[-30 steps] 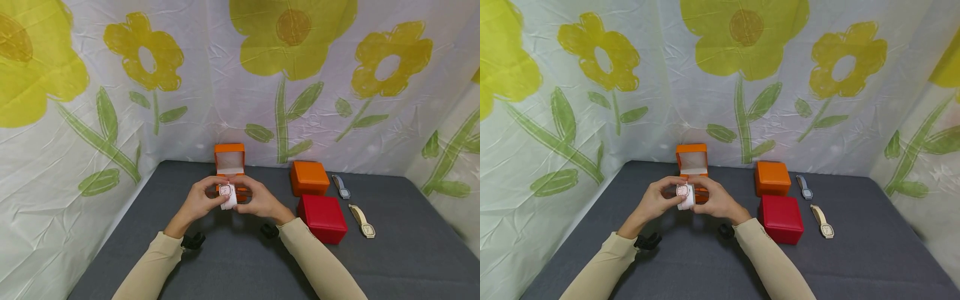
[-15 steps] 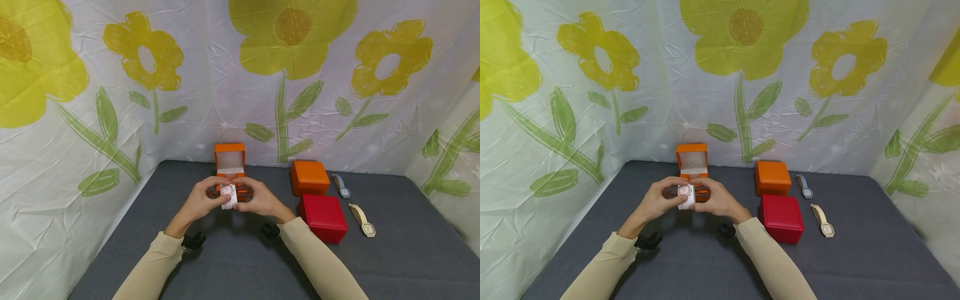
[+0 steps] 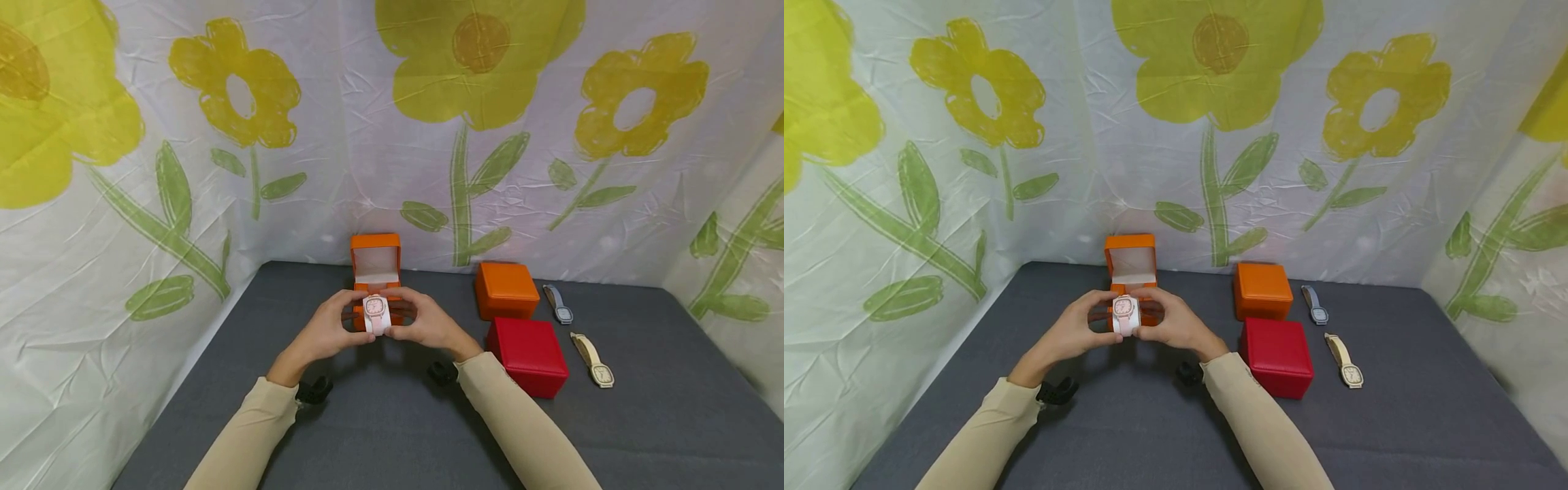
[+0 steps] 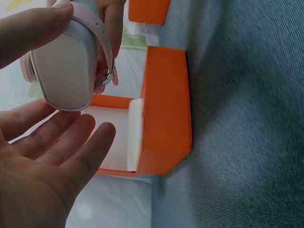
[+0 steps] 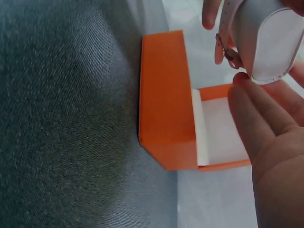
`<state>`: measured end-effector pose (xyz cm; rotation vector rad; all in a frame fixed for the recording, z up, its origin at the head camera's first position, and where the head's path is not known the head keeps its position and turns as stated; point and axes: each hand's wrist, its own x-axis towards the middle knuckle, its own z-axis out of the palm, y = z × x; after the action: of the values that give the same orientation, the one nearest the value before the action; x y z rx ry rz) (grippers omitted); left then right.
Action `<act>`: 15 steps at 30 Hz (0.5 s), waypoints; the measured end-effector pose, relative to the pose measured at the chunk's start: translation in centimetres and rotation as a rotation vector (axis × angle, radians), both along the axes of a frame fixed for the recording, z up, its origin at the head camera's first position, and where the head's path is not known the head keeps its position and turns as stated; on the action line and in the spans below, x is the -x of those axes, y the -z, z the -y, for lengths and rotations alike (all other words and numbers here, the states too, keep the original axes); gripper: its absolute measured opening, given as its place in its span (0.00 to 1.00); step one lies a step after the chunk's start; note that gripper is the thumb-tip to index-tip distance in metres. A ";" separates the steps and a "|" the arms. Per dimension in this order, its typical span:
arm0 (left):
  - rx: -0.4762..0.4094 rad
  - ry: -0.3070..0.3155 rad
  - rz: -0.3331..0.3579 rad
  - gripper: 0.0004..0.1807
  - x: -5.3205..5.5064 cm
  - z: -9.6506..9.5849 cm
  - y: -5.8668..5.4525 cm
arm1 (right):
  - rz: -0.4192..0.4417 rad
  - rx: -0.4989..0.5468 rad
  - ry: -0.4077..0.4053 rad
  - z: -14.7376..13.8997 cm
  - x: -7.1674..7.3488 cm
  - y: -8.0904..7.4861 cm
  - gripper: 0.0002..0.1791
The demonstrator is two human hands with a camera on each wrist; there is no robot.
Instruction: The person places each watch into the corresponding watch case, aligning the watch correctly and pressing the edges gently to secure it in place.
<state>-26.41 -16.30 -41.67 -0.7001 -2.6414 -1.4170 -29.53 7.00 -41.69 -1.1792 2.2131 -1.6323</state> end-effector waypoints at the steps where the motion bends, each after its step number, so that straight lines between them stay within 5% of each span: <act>1: 0.005 -0.001 0.001 0.40 0.2 0.0 0.1 | -0.013 -0.012 0.006 0.0 0.4 0.4 0.35; 15: 0.178 -0.056 -0.004 0.41 5.4 0.1 1.2 | -0.001 -0.087 0.122 0.9 4.5 2.5 0.36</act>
<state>-31.80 -16.36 -42.87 -0.6369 -2.7855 -1.1763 -34.03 6.15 -44.16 -1.0429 2.3733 -1.5598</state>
